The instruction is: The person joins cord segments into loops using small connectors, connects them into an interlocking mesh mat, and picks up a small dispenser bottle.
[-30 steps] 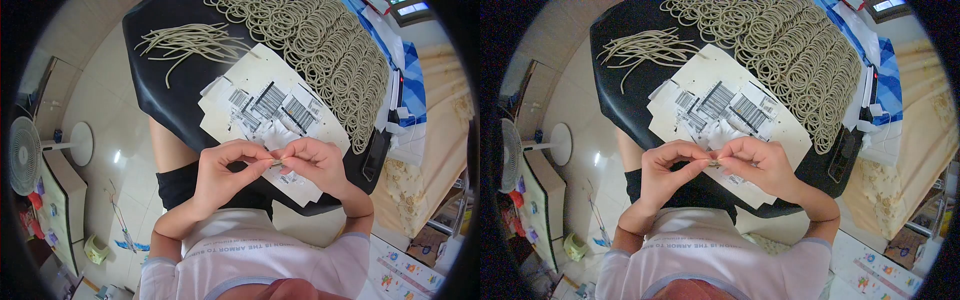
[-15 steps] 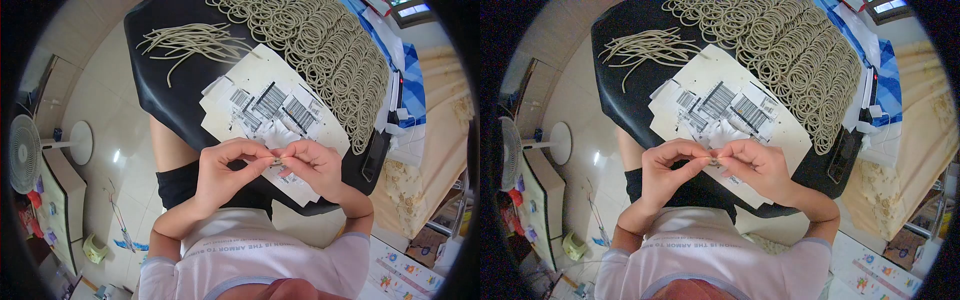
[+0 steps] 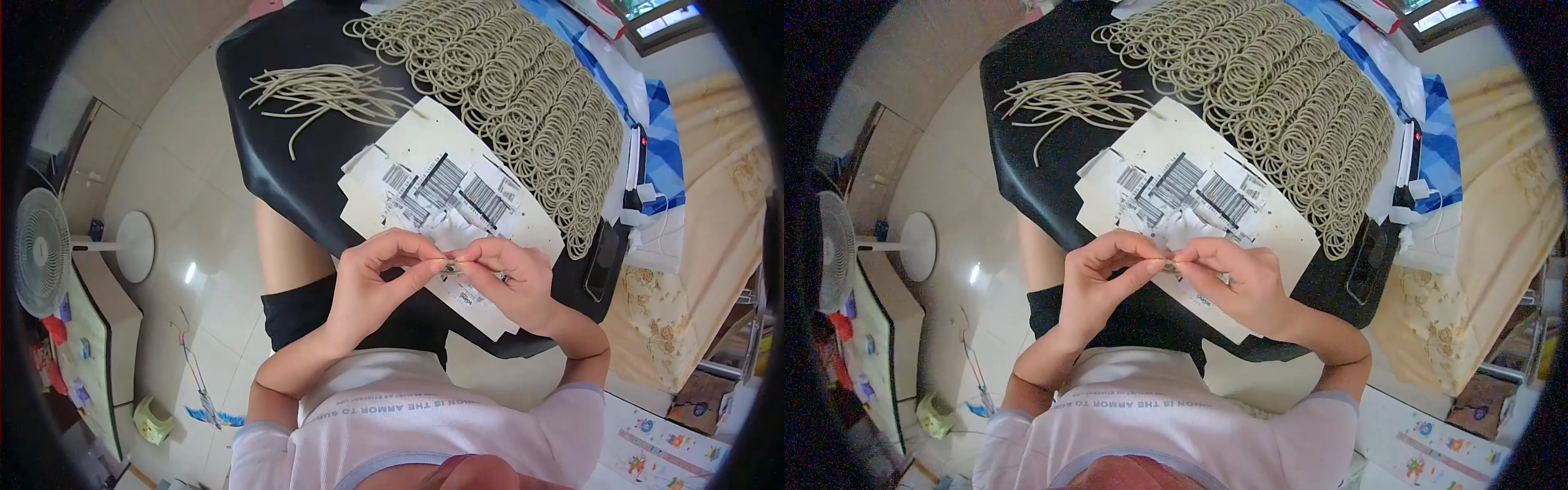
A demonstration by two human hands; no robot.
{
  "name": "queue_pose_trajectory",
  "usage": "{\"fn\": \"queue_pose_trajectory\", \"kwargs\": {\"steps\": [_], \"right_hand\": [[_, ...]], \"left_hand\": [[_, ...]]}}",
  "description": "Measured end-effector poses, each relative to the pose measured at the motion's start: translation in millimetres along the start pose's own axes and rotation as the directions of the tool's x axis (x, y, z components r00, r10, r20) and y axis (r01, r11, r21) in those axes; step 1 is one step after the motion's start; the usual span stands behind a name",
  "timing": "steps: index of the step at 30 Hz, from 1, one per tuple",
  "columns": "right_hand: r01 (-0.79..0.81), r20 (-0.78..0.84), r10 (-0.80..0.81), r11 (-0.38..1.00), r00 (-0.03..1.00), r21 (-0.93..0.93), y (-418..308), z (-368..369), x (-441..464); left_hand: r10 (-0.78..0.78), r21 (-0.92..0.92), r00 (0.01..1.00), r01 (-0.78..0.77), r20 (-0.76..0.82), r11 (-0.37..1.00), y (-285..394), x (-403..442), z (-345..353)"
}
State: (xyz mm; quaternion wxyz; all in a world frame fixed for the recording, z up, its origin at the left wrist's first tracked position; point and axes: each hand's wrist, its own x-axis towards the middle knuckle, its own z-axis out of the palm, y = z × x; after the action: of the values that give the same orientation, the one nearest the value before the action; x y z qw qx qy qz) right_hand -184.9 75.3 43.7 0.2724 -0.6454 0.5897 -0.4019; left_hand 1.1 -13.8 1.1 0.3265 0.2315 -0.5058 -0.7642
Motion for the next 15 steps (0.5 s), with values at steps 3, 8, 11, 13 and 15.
{"fn": "queue_pose_trajectory", "kwargs": {"steps": [3,8,11,13,15], "right_hand": [[0.208,0.020,-0.208,0.966,0.978,-0.151,-12.1,-5.5,10.7],[0.111,0.001,-0.111,0.993,0.994,-0.045,-26.6,-10.5,23.4],[-0.199,0.184,0.158,0.952,0.970,0.233,-22.6,-7.4,34.1],[-0.354,0.277,0.255,0.843,0.926,0.405,-19.3,-2.8,36.8],[-0.446,0.340,0.308,0.753,0.888,0.484,-18.3,-1.2,38.9]], "left_hand": [[-0.002,-0.090,0.998,0.008,0.057,0.996,4.7,-0.3,-3.4],[-0.046,-0.366,0.984,0.106,0.172,0.925,6.9,-0.3,-8.1],[-0.080,-0.471,0.975,0.171,0.208,0.865,6.7,0.4,-7.8],[-0.090,-0.520,0.970,0.199,0.228,0.830,2.7,1.1,-7.4],[-0.108,-0.558,0.966,0.226,0.237,0.798,0.4,1.6,-7.7]]}}
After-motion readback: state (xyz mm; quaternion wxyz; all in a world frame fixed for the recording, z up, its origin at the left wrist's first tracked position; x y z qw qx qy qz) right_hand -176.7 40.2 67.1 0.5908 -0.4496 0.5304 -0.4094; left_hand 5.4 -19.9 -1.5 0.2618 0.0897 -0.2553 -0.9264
